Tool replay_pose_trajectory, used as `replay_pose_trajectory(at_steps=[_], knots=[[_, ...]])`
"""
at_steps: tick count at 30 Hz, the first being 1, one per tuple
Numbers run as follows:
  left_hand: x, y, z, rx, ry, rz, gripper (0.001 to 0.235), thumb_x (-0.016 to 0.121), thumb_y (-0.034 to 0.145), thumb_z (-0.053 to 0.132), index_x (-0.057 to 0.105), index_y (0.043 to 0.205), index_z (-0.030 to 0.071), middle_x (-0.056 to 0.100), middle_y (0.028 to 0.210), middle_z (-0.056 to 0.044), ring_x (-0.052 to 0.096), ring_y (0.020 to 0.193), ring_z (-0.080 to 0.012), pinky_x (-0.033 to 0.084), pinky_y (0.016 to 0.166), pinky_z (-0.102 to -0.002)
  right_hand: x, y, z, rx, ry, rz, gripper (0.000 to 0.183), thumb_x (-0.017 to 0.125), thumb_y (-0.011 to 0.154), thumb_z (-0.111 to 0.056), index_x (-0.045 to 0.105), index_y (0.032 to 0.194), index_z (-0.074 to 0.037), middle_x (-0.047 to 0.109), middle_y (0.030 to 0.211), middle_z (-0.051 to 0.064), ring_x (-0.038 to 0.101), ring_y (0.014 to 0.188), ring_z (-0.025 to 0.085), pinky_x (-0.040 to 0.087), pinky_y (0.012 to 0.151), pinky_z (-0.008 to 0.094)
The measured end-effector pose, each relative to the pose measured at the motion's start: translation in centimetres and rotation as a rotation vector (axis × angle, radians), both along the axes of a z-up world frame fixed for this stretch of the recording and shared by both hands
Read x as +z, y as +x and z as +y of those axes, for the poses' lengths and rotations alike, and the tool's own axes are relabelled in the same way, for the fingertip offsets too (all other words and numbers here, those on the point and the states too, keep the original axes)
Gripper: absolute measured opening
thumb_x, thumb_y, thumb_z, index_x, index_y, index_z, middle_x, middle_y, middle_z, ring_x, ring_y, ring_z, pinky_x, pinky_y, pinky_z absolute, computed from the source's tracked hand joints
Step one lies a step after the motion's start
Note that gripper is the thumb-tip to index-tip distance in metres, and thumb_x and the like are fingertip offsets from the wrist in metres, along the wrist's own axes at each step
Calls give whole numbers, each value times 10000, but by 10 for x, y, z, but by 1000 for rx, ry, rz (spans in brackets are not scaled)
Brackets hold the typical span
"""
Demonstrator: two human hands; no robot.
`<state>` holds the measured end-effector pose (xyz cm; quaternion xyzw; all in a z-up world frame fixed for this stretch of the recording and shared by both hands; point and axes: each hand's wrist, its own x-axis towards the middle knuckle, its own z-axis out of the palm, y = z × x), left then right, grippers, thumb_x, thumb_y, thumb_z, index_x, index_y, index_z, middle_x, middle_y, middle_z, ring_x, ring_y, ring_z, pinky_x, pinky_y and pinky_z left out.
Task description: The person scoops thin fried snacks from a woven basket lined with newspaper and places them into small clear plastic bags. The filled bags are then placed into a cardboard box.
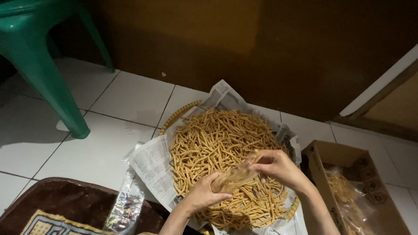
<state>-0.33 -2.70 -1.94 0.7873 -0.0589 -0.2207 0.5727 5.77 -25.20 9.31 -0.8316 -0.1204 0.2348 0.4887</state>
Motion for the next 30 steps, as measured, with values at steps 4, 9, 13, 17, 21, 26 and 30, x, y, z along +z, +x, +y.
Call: replay_pose_trajectory(at_steps=[4, 9, 13, 17, 21, 26, 30], knots=[[5, -2, 1, 1, 47, 37, 497, 775, 798, 296, 563, 1246, 258, 665, 1183, -91, 700, 729, -140, 649, 603, -231, 12, -5, 10, 114, -10, 151, 195, 715, 865, -137, 782, 999, -12, 794, 1011, 141, 624, 502, 128, 518, 431, 197], [-13, 2, 1, -28, -129, -61, 556, 751, 762, 292, 593, 1283, 181, 626, 1240, -54, 680, 1025, -175, 643, 870, -340, 15, -2, 8, 167, 1, 223, 194, 611, 942, -112, 716, 1064, -5, 750, 1103, 148, 707, 598, 144, 585, 538, 208], [-15, 1, 2, -53, -190, -15, 619, 774, 790, 265, 556, 1350, 115, 649, 1131, -111, 713, 707, -138, 636, 557, -197, 14, 4, -1, 251, -52, 229, 269, 578, 953, -167, 700, 1172, -68, 752, 1078, 136, 742, 745, 172, 584, 559, 226], [-3, -3, 4, -57, -214, 174, 816, 778, 685, 415, 490, 1413, 186, 683, 1142, -89, 705, 756, -118, 639, 676, -235, 15, 7, -9, 254, -99, 300, 282, 570, 954, -184, 702, 1179, -74, 729, 1084, 115, 687, 868, 183, 625, 734, 271], [-21, 3, 4, -92, -378, 187, 961, 826, 682, 409, 402, 1495, 120, 694, 1117, -185, 729, 629, -149, 654, 556, -246, 11, 8, -6, 119, 24, 337, 228, 569, 987, -109, 722, 1101, 16, 762, 865, 180, 721, 657, 198, 574, 537, 233], [-21, 2, 6, -109, -499, 256, 802, 815, 738, 326, 482, 1411, 45, 728, 1006, -159, 741, 683, -174, 658, 615, -286, 12, 9, 5, 154, 27, 320, 302, 545, 993, -170, 722, 1172, -2, 760, 813, 174, 731, 583, 185, 533, 424, 199], [-11, -2, 6, -79, -501, 247, 687, 797, 745, 340, 550, 1314, 44, 733, 1000, -150, 743, 702, -178, 659, 665, -288, 11, 4, 16, 277, -13, 351, 314, 581, 966, -244, 749, 1145, -49, 811, 1032, 174, 736, 569, 128, 453, 368, 124]])
